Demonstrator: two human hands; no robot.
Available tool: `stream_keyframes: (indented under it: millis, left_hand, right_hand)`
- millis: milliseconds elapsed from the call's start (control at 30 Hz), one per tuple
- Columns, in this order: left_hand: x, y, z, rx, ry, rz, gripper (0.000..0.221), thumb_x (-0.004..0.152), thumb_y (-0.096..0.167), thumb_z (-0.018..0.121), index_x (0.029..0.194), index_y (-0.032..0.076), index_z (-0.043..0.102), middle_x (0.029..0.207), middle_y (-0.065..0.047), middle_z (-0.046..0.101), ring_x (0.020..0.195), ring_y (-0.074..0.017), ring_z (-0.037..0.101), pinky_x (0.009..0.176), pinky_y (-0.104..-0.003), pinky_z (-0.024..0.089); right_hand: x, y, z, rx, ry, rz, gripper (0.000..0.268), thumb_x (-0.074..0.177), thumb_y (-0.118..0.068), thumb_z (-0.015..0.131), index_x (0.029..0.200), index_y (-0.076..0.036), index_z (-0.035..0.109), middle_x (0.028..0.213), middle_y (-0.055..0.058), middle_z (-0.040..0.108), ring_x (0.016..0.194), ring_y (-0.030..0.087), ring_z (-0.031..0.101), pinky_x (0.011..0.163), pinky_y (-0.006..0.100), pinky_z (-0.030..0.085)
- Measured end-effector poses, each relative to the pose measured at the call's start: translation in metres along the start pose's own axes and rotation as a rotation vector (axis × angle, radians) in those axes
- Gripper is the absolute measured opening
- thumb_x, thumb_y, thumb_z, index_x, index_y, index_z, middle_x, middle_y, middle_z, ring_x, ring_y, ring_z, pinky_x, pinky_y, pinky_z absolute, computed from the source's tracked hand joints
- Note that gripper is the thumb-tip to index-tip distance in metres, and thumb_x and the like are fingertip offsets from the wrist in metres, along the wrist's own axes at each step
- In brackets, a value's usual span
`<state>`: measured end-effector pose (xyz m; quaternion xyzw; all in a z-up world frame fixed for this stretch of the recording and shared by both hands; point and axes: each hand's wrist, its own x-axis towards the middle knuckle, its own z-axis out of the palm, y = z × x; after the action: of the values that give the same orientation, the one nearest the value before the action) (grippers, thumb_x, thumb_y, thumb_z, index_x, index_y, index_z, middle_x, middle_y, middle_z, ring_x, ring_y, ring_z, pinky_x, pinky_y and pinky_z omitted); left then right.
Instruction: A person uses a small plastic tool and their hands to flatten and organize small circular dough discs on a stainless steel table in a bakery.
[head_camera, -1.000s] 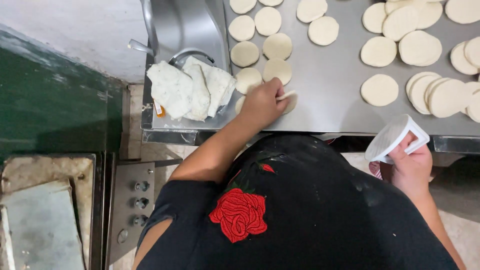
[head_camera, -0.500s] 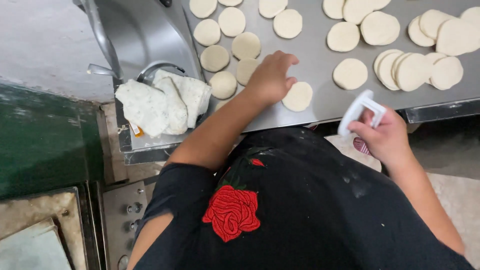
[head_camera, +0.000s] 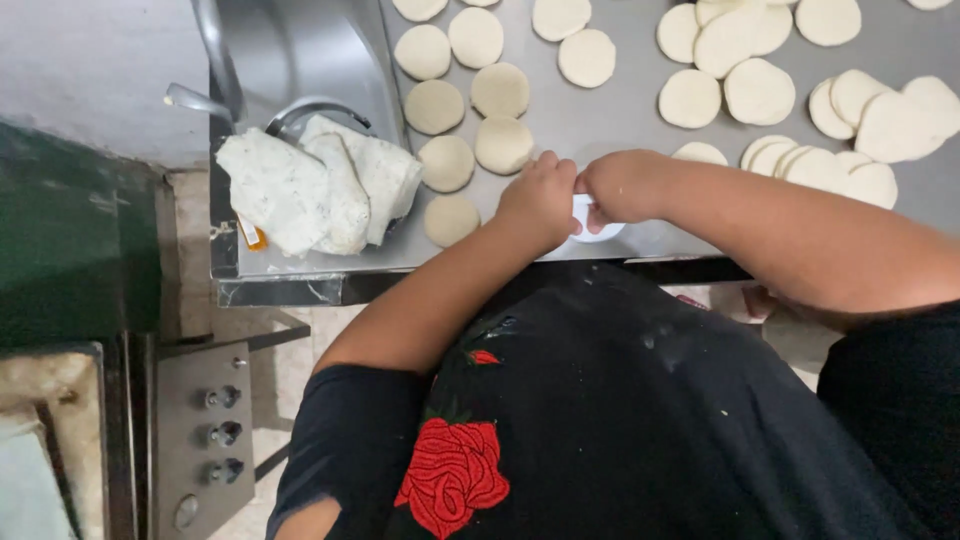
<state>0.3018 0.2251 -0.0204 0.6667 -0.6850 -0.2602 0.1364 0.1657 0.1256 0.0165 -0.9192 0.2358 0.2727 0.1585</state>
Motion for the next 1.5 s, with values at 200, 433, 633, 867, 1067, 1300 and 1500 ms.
stream_keyframes:
  millis: [200, 433, 633, 867, 1067, 1300, 1500]
  left_hand:
    - [0.046, -0.012, 0.031, -0.115, -0.103, -0.097, 0.038, 0.065, 0.027, 0.096, 0.089, 0.005, 0.075, 0.082, -0.012, 0.071, 0.084, -0.0386, 0.077, 0.071, -0.053, 0.064]
    - [0.041, -0.001, 0.000, -0.315, -0.181, -0.267, 0.029, 0.086, 0.022, 0.074, 0.098, -0.003, 0.076, 0.091, -0.022, 0.074, 0.096, -0.0423, 0.075, 0.083, -0.062, 0.061]
    - [0.024, 0.013, -0.052, -0.063, -0.368, -0.202, 0.036, 0.101, 0.019, 0.049, 0.116, -0.004, 0.072, 0.111, -0.020, 0.073, 0.111, -0.0398, 0.071, 0.088, -0.069, 0.054]
    - [-0.009, 0.022, -0.044, -0.165, -0.246, -0.187, 0.035, 0.100, 0.018, 0.048, 0.111, -0.001, 0.075, 0.111, -0.018, 0.073, 0.112, -0.0385, 0.071, 0.084, -0.062, 0.058]
    - [0.023, -0.002, 0.043, -0.116, 0.047, -0.166, 0.027, 0.096, 0.022, 0.056, 0.109, 0.002, 0.069, 0.107, -0.014, 0.065, 0.105, -0.0348, 0.067, 0.082, -0.056, 0.059]
    - [-0.107, -0.048, 0.003, 0.407, 0.471, -0.478, 0.056, 0.087, 0.055, 0.073, 0.115, 0.010, 0.058, 0.112, -0.011, 0.060, 0.104, -0.0291, 0.058, 0.079, -0.039, 0.052]
    - [-0.117, -0.077, 0.013, 0.223, 0.285, -0.772, 0.061, 0.102, 0.050, 0.056, 0.141, 0.005, 0.042, 0.128, -0.015, 0.055, 0.118, -0.0317, 0.056, 0.090, -0.042, 0.053]
  right_hand:
    - [0.021, -0.010, -0.007, -0.128, -0.116, -0.006, 0.033, 0.076, -0.041, 0.086, 0.089, -0.013, 0.076, 0.079, 0.012, 0.076, 0.091, 0.037, 0.076, 0.082, 0.053, 0.059]
    - [0.027, -0.010, -0.006, -0.223, -0.224, 0.016, 0.036, 0.073, -0.045, 0.088, 0.089, -0.014, 0.077, 0.080, 0.009, 0.076, 0.092, 0.033, 0.077, 0.083, 0.051, 0.060]
    - [0.030, -0.012, -0.005, -0.266, -0.283, 0.075, 0.040, 0.069, -0.049, 0.090, 0.088, -0.016, 0.078, 0.080, 0.005, 0.077, 0.092, 0.029, 0.077, 0.084, 0.050, 0.060]
    - [0.029, -0.006, 0.006, -0.309, -0.323, 0.160, 0.045, 0.065, -0.054, 0.094, 0.087, -0.018, 0.080, 0.080, 0.001, 0.078, 0.093, 0.025, 0.078, 0.085, 0.047, 0.060]
    - [0.026, -0.018, -0.018, -0.281, -0.225, 0.119, 0.037, 0.067, -0.046, 0.092, 0.078, -0.012, 0.081, 0.073, 0.009, 0.077, 0.086, 0.031, 0.078, 0.079, 0.045, 0.060]
    - [-0.006, 0.038, -0.074, 0.365, -0.144, 0.166, 0.057, 0.071, -0.022, 0.092, 0.070, -0.017, 0.035, 0.074, 0.001, 0.051, 0.072, 0.020, 0.047, 0.069, 0.035, 0.034]
    - [-0.056, 0.067, -0.064, 0.778, 0.033, -0.026, 0.052, 0.072, -0.001, 0.080, 0.068, -0.016, 0.031, 0.066, -0.002, 0.033, 0.063, 0.014, 0.030, 0.063, 0.027, 0.024]
